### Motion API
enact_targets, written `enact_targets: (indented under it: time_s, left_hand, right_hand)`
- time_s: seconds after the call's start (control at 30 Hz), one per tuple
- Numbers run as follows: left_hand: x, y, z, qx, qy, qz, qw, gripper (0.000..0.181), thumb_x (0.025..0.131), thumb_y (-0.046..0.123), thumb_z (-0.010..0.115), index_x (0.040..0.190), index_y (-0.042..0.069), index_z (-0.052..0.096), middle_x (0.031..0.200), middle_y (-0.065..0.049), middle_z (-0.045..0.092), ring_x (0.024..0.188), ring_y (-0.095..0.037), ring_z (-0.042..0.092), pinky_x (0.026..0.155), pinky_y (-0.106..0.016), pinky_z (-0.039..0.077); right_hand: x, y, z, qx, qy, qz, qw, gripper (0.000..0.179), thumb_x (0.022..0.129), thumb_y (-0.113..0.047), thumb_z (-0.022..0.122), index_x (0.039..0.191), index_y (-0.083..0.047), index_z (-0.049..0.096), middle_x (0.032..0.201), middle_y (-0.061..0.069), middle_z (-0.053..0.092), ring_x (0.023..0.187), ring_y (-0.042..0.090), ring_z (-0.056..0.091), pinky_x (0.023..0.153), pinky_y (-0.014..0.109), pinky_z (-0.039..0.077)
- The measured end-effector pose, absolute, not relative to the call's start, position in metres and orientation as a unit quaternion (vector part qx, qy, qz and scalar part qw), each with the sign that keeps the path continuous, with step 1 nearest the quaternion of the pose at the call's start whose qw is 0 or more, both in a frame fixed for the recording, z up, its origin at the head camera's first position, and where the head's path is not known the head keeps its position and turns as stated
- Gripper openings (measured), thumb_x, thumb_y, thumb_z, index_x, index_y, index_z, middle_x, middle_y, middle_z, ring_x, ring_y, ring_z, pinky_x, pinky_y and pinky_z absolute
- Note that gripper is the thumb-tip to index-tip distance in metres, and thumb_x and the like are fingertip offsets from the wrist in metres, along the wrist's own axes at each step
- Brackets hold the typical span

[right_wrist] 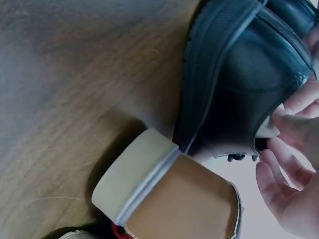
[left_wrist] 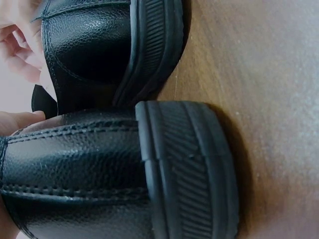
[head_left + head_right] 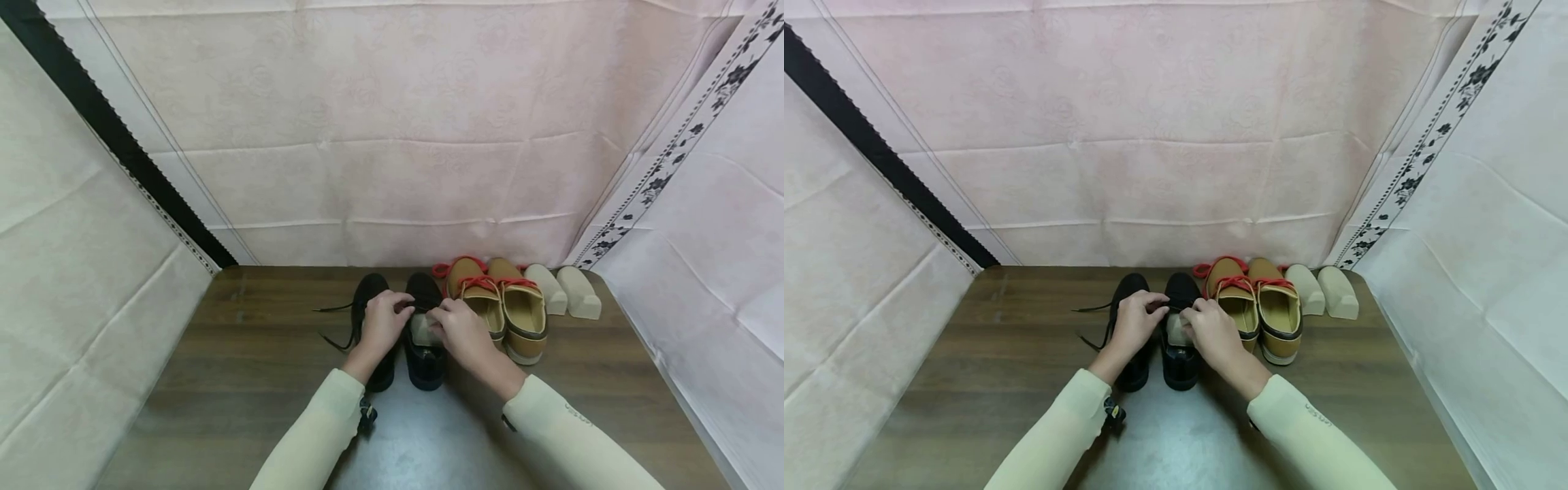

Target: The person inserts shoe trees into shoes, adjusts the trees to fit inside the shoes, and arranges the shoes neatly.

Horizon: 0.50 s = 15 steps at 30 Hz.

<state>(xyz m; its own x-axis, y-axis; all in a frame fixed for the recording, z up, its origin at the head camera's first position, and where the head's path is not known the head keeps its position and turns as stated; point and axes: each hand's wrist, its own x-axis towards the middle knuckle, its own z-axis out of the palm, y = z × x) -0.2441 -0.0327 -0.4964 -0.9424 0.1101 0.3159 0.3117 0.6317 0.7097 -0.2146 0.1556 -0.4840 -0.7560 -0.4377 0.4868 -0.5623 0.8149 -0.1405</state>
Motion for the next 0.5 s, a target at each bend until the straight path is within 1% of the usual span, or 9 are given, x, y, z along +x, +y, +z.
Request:
enact_targets:
  time_s: [0.1, 0.2, 0.27, 0.37, 0.43, 0.5]
  left_hand:
    - [-0.244, -0.032, -0.497, -0.12, -0.895, -0.412, 0.122, 0.014, 0.092, 0.015, 0.079, 0.107, 0.016, 0.08, 0.098, -0.002, 0.071, 0.089, -0.017, 0.07, 0.077, -0.033, 0.06]
    - [-0.244, -0.033, -0.497, -0.123, -0.893, -0.415, 0.124, 0.015, 0.092, 0.014, 0.079, 0.107, 0.013, 0.081, 0.097, -0.003, 0.071, 0.089, -0.017, 0.07, 0.077, -0.034, 0.06]
    - [-0.245, -0.033, -0.497, -0.125, -0.892, -0.416, 0.127, 0.015, 0.092, 0.013, 0.079, 0.106, 0.012, 0.081, 0.097, -0.004, 0.072, 0.088, -0.018, 0.07, 0.077, -0.034, 0.06]
    - [-0.245, -0.033, -0.497, -0.13, -0.89, -0.416, 0.135, 0.015, 0.091, 0.012, 0.08, 0.106, 0.01, 0.081, 0.096, -0.005, 0.072, 0.087, -0.018, 0.07, 0.077, -0.034, 0.06]
    - [-0.245, -0.033, -0.497, -0.131, -0.891, -0.412, 0.139, 0.015, 0.091, 0.012, 0.08, 0.106, 0.01, 0.081, 0.095, -0.004, 0.072, 0.087, -0.018, 0.07, 0.077, -0.033, 0.059]
    - [-0.245, -0.033, -0.498, -0.133, -0.891, -0.411, 0.142, 0.015, 0.091, 0.011, 0.08, 0.105, 0.01, 0.081, 0.095, -0.004, 0.072, 0.087, -0.018, 0.07, 0.077, -0.033, 0.06]
  right_hand:
    - [-0.216, 0.157, -0.48, 0.266, -0.928, 0.158, 0.208, 0.024, 0.08, -0.017, 0.091, 0.1, -0.013, 0.078, 0.096, 0.003, 0.067, 0.089, 0.023, 0.063, 0.073, 0.036, 0.06]
    - [-0.22, 0.156, -0.476, 0.27, -0.928, 0.181, 0.185, 0.029, 0.079, -0.017, 0.091, 0.104, -0.012, 0.076, 0.103, 0.006, 0.066, 0.095, 0.026, 0.062, 0.081, 0.038, 0.059]
    - [-0.223, 0.156, -0.471, 0.269, -0.93, 0.197, 0.157, 0.033, 0.08, -0.017, 0.091, 0.108, -0.011, 0.074, 0.107, 0.007, 0.066, 0.098, 0.027, 0.062, 0.086, 0.041, 0.057]
    - [-0.228, 0.156, -0.463, 0.261, -0.935, 0.22, 0.096, 0.038, 0.081, -0.018, 0.09, 0.114, -0.012, 0.073, 0.113, 0.007, 0.065, 0.104, 0.028, 0.061, 0.093, 0.044, 0.055]
    - [-0.232, 0.157, -0.459, 0.254, -0.937, 0.233, 0.057, 0.038, 0.083, -0.018, 0.089, 0.117, -0.012, 0.073, 0.116, 0.007, 0.065, 0.108, 0.028, 0.06, 0.097, 0.046, 0.054]
    - [-0.235, 0.158, -0.457, 0.252, -0.936, 0.242, 0.031, 0.038, 0.083, -0.018, 0.088, 0.118, -0.012, 0.072, 0.119, 0.007, 0.065, 0.112, 0.028, 0.06, 0.099, 0.048, 0.053]
